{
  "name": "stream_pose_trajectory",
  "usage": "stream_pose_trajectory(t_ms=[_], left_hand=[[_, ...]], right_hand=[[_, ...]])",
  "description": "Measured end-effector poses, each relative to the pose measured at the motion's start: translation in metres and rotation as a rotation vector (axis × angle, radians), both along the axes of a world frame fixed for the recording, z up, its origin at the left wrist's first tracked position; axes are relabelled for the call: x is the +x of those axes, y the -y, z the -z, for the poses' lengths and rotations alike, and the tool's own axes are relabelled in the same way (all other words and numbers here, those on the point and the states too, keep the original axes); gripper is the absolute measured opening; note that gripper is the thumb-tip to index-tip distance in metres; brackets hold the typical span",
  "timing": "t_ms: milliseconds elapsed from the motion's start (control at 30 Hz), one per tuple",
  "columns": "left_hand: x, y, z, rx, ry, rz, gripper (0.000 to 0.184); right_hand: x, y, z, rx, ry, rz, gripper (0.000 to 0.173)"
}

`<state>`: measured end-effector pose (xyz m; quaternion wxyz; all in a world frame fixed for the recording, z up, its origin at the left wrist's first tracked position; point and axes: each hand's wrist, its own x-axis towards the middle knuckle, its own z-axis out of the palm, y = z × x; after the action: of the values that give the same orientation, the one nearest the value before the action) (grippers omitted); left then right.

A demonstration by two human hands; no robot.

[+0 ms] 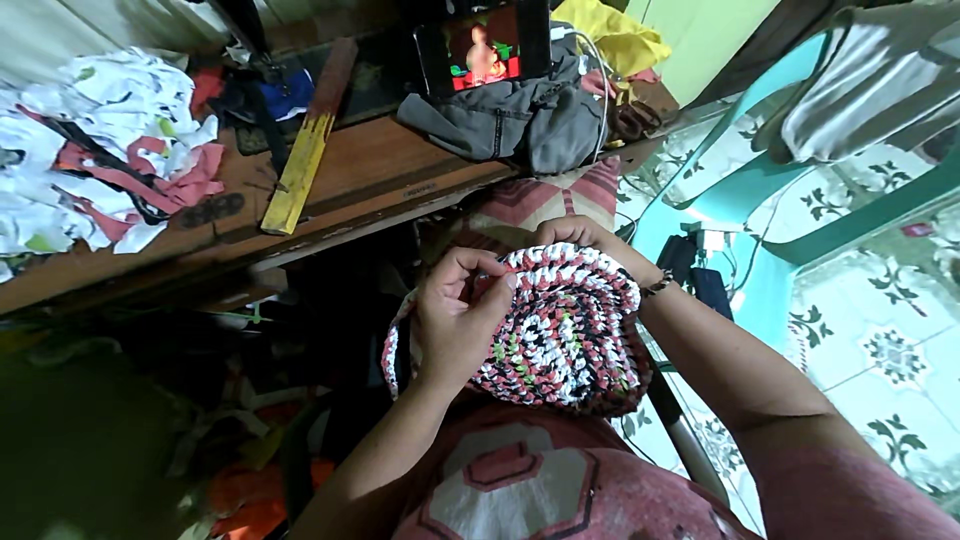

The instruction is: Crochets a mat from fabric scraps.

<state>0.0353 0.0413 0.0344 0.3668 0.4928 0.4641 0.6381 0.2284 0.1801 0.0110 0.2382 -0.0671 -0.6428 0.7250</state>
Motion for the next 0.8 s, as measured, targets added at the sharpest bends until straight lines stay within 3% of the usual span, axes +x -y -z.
stream_pose_trajectory(t_ms=[800], left_hand=[[-0.003, 0.0, 0.002, -0.002, 0.077, 0.079, 0.014]], right_hand=[[-0.01, -0.004, 0.01, 0.029, -0.16, -0.125, 0.008]])
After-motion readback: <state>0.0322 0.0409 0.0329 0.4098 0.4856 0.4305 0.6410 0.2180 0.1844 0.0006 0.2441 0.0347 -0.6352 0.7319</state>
